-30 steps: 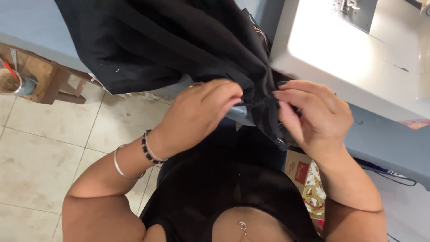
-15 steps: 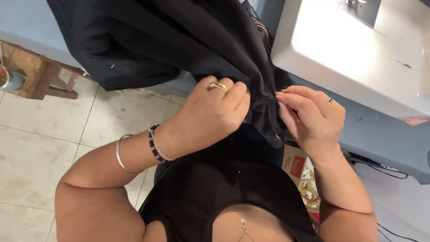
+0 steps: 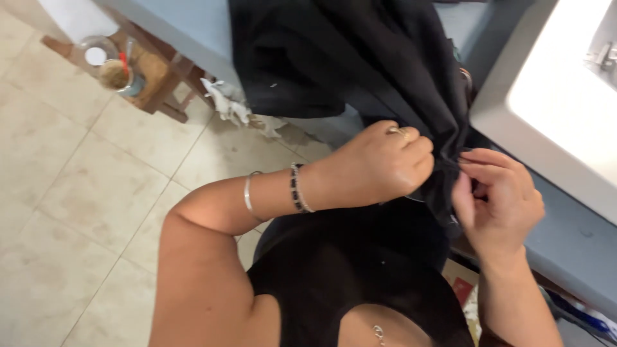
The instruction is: Trimming loose threads from a black garment using scissors and manually turning the fabric for inspection.
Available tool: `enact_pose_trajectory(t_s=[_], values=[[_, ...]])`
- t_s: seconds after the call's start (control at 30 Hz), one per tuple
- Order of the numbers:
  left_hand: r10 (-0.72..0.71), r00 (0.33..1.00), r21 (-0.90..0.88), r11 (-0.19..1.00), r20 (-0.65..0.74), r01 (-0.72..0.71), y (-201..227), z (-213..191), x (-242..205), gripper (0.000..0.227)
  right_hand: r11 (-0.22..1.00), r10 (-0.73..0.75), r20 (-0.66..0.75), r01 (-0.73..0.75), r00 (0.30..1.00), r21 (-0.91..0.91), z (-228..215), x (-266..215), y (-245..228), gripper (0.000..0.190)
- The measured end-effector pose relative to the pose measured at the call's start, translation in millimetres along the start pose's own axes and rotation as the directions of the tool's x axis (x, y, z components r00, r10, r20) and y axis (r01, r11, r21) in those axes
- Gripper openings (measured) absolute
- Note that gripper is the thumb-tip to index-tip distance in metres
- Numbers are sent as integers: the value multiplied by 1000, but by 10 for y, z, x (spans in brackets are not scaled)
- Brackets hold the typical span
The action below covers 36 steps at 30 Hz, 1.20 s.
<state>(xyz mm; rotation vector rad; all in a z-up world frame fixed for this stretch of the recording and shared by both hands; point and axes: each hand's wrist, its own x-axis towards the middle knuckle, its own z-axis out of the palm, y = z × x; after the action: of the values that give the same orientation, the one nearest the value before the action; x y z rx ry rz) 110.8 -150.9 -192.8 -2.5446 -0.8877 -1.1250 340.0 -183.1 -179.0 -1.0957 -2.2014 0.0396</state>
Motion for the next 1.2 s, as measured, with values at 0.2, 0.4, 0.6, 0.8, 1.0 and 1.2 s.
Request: enact_pose_trajectory(t_s=[0.2, 0.4, 0.6, 0.8, 1.0, 1.2], values=[[-53, 998, 86, 995, -47, 57, 3, -81, -49, 24, 970, 146, 25, -148, 989, 193, 57, -128, 20, 10], [-110, 991, -7, 994, 71, 110, 50, -54, -45, 13, 987, 157, 40, -158, 987, 17, 3, -45, -41, 18], [-116, 979, 25, 993, 170, 113, 11, 22, 79, 19, 989, 145, -124, -144, 982, 24, -17, -25, 8, 17], [-89, 993, 51, 995, 78, 85, -85, -62, 140, 28, 980, 195, -156, -186, 968, 72, 24, -38, 58, 22], [-17, 999, -54, 998, -43, 15, -82, -463, 116, 18, 972, 213, -125, -197, 969, 125, 8, 15, 31, 20], [67, 998, -232, 971, 17, -62, -28, -475, 60, 19, 978, 178, -146, -159, 973, 134, 12, -54, 72, 17]])
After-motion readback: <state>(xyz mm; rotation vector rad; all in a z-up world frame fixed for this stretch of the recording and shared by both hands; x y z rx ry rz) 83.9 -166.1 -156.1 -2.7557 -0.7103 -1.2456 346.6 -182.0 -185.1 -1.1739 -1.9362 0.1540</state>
